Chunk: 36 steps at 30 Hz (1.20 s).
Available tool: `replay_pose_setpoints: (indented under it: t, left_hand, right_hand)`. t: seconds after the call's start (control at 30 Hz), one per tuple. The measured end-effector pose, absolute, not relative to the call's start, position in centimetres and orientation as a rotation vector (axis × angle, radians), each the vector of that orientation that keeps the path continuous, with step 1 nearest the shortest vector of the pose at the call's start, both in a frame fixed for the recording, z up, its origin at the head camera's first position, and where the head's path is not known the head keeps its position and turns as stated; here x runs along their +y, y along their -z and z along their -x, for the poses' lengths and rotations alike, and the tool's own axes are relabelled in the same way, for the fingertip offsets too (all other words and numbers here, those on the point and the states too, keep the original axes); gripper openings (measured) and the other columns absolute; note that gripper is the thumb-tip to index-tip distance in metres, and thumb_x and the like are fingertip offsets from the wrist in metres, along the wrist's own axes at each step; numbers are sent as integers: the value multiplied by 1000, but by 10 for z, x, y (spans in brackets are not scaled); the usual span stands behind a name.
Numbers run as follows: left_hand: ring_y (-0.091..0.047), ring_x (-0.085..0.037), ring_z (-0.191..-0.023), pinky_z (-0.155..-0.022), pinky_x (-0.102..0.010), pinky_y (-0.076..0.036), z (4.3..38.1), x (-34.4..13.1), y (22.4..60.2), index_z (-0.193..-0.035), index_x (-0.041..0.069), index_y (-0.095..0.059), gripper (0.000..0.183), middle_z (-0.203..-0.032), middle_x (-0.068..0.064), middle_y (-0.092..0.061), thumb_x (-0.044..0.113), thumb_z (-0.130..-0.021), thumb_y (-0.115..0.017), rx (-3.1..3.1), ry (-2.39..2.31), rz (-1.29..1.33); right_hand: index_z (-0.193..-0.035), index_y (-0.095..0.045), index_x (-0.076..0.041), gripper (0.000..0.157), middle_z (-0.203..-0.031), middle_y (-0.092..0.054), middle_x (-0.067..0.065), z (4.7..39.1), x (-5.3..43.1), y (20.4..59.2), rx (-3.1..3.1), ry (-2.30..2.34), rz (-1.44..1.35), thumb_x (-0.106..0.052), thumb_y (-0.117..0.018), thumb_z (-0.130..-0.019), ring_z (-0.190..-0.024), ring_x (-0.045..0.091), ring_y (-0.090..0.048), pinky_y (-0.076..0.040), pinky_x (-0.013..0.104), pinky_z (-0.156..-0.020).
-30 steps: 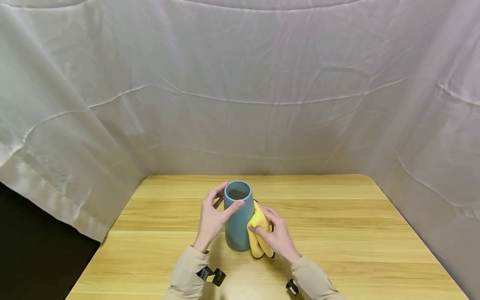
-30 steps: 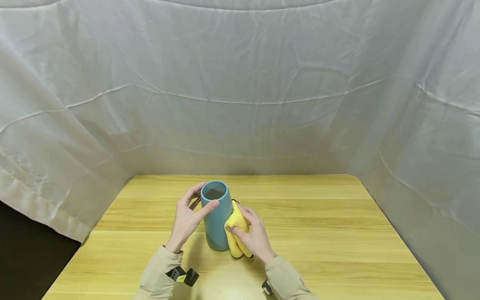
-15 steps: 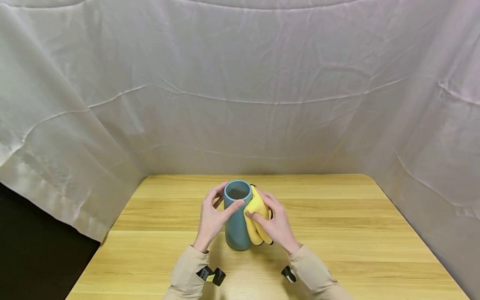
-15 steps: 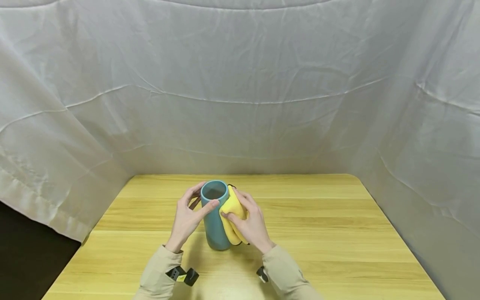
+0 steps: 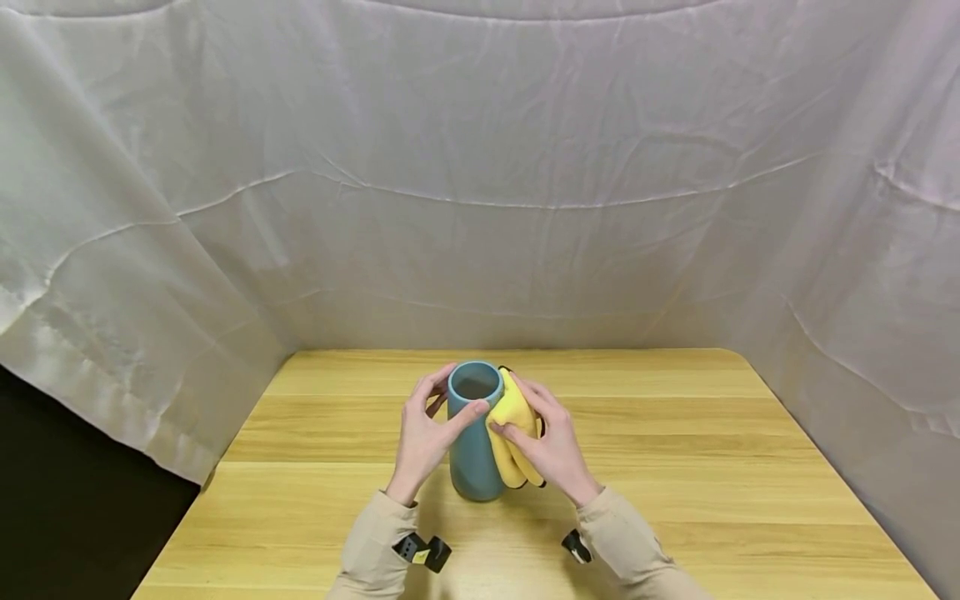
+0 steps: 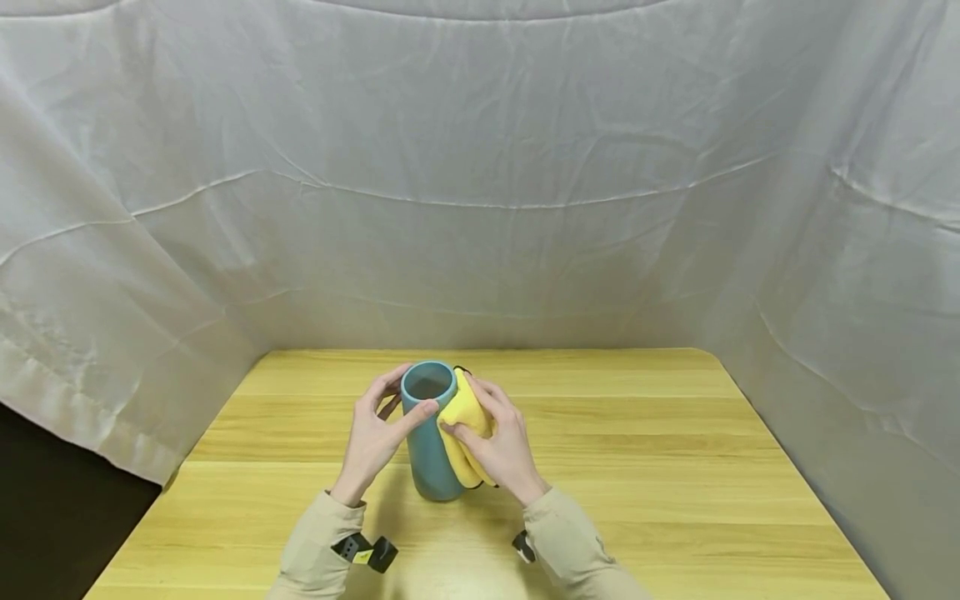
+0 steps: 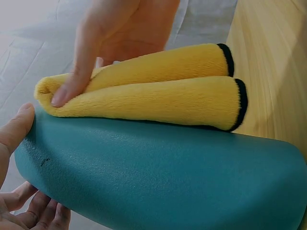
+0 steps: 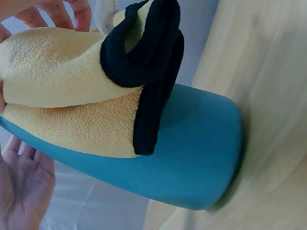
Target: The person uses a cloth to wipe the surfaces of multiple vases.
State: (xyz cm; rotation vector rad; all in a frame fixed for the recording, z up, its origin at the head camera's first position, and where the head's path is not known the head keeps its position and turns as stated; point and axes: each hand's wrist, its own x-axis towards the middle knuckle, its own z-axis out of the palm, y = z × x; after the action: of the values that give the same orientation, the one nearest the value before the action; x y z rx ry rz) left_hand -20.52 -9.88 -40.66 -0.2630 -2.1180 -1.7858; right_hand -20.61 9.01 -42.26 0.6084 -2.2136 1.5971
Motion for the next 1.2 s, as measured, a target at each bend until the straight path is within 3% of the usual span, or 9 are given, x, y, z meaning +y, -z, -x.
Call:
replay_pose_setpoints:
  t: [0.5, 0.97, 1.2]
  left_hand:
    - [-59, -23, -114, -110, -49, -48, 206, -98, 406, -134, 14, -62, 61, -124, -8, -65, 17, -79, -87, -2115, 1804, 265]
    - [-55, -27, -126, -115, -51, -43, 200, -91, 401, -141, 11, -56, 66, -130, -11, -58, 25, -83, -83, -2162, 1719, 250]
    - [-51, -33, -126, -109, -54, -43, 192, -79, 395, -145, 7, -47, 80, -134, -15, -52, 38, -81, -83, -2225, 1506, 160]
  right_hand:
    - [-143, -57, -15, 65, -132, -65, 11, 202, 102, 473, -2312, -1597, -565, -16, -82, -83, -104, 13, -62, -54, 26, -81]
    - [-143, -57, -18, 66, -135, -64, 10, 203, 102, 475, -2337, -1618, -529, -19, -84, -83, -107, 16, -62, -53, 27, -83]
    - [-144, -57, -15, 67, -134, -64, 12, 202, 102, 475, -2316, -1596, -553, -16, -83, -83, -105, 11, -62, -54, 25, -81]
